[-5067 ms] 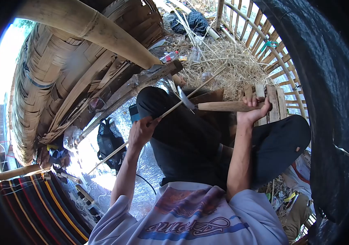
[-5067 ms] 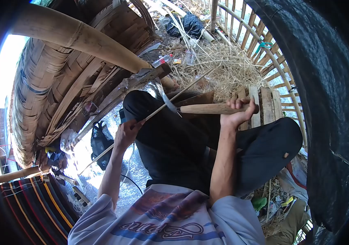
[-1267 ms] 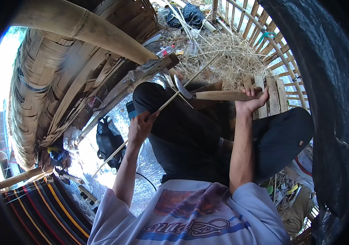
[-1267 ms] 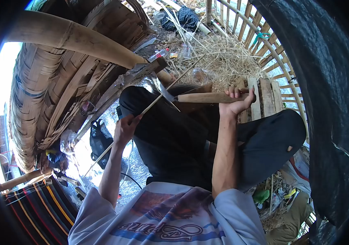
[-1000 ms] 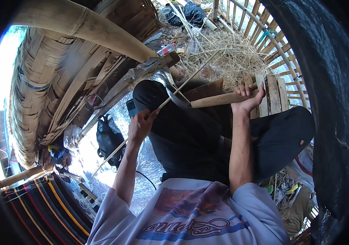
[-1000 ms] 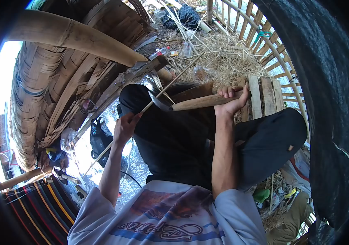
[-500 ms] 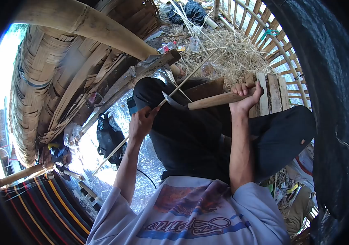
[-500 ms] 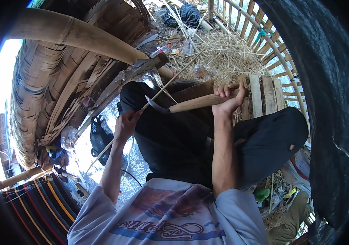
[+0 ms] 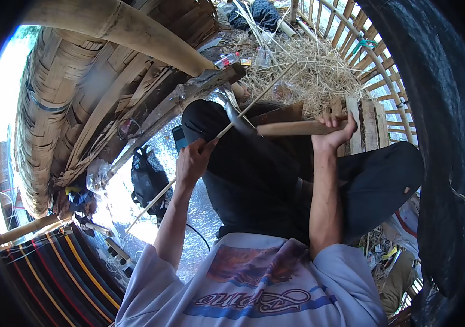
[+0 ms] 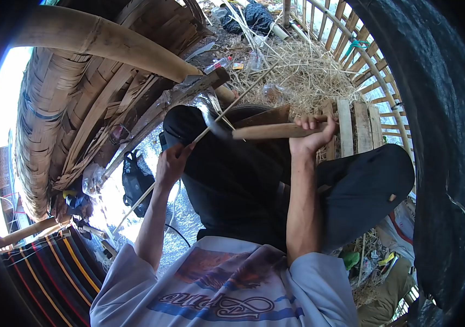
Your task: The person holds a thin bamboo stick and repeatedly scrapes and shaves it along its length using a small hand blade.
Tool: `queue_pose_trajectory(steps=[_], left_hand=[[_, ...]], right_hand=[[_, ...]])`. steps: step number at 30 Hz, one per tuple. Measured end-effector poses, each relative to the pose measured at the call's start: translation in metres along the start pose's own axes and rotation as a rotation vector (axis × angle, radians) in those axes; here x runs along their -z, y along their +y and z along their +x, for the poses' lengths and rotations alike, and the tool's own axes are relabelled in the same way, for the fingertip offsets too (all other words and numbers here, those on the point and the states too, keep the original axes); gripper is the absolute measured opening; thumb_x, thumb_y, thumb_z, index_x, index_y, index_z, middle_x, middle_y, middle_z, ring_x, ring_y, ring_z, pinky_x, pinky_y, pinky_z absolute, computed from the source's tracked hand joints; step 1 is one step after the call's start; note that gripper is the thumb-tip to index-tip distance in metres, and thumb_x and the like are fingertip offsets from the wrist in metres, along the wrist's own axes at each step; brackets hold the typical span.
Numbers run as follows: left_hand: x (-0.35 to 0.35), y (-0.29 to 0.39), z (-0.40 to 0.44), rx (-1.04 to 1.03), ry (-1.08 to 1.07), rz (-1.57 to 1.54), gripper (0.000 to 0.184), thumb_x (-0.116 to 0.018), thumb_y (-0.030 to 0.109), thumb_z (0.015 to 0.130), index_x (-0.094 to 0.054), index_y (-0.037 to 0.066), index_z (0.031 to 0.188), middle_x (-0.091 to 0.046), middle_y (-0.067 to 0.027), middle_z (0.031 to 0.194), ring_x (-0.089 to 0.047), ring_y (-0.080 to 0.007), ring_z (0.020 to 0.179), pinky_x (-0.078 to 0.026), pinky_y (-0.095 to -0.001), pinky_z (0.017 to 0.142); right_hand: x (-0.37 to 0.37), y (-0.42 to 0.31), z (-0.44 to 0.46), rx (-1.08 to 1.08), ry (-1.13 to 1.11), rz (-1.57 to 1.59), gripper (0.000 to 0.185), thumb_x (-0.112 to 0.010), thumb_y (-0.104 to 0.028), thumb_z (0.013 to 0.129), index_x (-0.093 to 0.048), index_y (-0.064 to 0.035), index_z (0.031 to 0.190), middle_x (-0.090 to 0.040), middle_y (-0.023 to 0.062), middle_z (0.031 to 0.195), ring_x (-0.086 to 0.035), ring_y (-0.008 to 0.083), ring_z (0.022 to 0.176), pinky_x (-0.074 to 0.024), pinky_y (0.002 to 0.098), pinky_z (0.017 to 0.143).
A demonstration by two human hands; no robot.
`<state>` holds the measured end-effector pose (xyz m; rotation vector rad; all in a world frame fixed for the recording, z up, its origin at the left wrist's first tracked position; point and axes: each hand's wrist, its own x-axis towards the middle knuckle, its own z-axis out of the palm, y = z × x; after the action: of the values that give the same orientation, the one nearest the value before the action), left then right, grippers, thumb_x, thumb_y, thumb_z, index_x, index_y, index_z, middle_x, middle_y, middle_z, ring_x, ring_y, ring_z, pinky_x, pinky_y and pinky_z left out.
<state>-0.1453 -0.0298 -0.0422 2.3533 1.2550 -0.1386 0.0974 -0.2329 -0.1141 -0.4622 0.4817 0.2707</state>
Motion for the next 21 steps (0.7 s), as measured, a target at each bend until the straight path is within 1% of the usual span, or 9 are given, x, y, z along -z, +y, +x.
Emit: queue_pose_trajectory(steps=[3,5,7,9,11,13,15,17,21], left_hand=[[-0.001,0.0,0.001,-0.001,-0.003,-0.021,0.047,-0.059,0.047,0.085,-0.059,0.002,0.07,-0.057,-0.017,0.059,-0.058,-0.0367,0.06,-0.042,-0.0418,0.056],[0.001,-0.001,-0.001,0.001,0.011,-0.006,0.046,-0.059,0.047,0.085,-0.059,0.003,0.07,-0.056,-0.017,0.059,-0.058,-0.0369,0.06,-0.042,-0.0421,0.056],[0.001,0.005,-0.002,0.028,0.02,-0.011,0.046,-0.059,0.046,0.085,-0.059,0.003,0.07,-0.056,-0.0166,0.058,-0.058,-0.0367,0.06,-0.042,-0.0419,0.056],[0.002,0.004,0.0,0.034,-0.016,-0.03,0.046,-0.059,0.047,0.085,-0.059,0.003,0.07,-0.057,-0.0167,0.059,-0.059,-0.0368,0.061,-0.042,-0.0421,0.057],[0.002,0.003,0.001,0.049,-0.041,-0.04,0.047,-0.058,0.048,0.085,-0.059,0.003,0.071,-0.058,-0.0168,0.06,-0.059,-0.0369,0.062,-0.043,-0.0423,0.058],[0.002,-0.001,-0.001,0.027,-0.024,-0.039,0.047,-0.058,0.048,0.085,-0.059,0.003,0.071,-0.058,-0.0167,0.06,-0.059,-0.0361,0.062,-0.043,-0.0421,0.058],[0.003,0.001,-0.002,0.024,-0.004,-0.017,0.047,-0.058,0.047,0.085,-0.059,0.002,0.07,-0.058,-0.0167,0.06,-0.06,-0.0356,0.061,-0.043,-0.0418,0.058],[0.001,0.005,-0.002,0.005,0.006,-0.002,0.047,-0.059,0.046,0.085,-0.059,0.002,0.07,-0.058,-0.0167,0.06,-0.06,-0.0351,0.06,-0.043,-0.0414,0.057],[0.007,0.002,-0.007,0.014,-0.016,-0.015,0.045,-0.059,0.045,0.085,-0.059,0.002,0.072,-0.058,-0.0171,0.06,-0.06,-0.0352,0.06,-0.043,-0.0407,0.057]], right_hand=[[-0.007,0.006,-0.002,-0.085,-0.088,-0.1,0.035,-0.054,-0.039,0.084,-0.043,-0.0141,0.064,-0.033,-0.004,0.05,-0.037,0.0088,0.048,-0.0346,0.0245,0.051],[0.004,0.002,0.011,0.06,0.045,0.054,0.033,-0.055,-0.04,0.084,-0.044,-0.0144,0.066,-0.032,-0.004,0.05,-0.037,0.0086,0.047,-0.0338,0.0239,0.051],[0.004,0.001,0.008,0.053,0.06,0.127,0.033,-0.056,-0.04,0.083,-0.043,-0.0145,0.067,-0.032,-0.0041,0.05,-0.036,0.0087,0.047,-0.0335,0.0239,0.051],[0.001,0.005,0.0,-0.112,-0.018,-0.073,0.034,-0.056,-0.04,0.083,-0.042,-0.0142,0.066,-0.033,-0.0041,0.05,-0.037,0.0091,0.047,-0.0341,0.0252,0.051],[-0.002,0.008,0.0,-0.118,-0.041,-0.05,0.033,-0.056,-0.039,0.082,-0.041,-0.0143,0.065,-0.033,-0.0041,0.051,-0.037,0.0093,0.047,-0.0341,0.0254,0.051],[-0.004,0.002,0.005,0.052,0.089,0.024,0.031,-0.055,-0.038,0.082,-0.042,-0.0149,0.065,-0.034,-0.004,0.051,-0.037,0.0092,0.047,-0.034,0.025,0.051],[0.001,0.001,0.008,0.071,0.073,0.086,0.03,-0.054,-0.037,0.082,-0.042,-0.0153,0.065,-0.033,-0.004,0.051,-0.036,0.0088,0.047,-0.0339,0.0246,0.051],[-0.001,0.003,0.005,-0.089,-0.015,-0.025,0.03,-0.054,-0.037,0.082,-0.041,-0.0153,0.065,-0.032,-0.0043,0.051,-0.035,0.0084,0.046,-0.0342,0.0246,0.051],[-0.009,0.011,-0.005,-0.129,0.001,-0.052,0.029,-0.054,-0.036,0.082,-0.042,-0.0155,0.066,-0.032,-0.005,0.051,-0.035,0.008,0.047,-0.034,0.0242,0.05]])
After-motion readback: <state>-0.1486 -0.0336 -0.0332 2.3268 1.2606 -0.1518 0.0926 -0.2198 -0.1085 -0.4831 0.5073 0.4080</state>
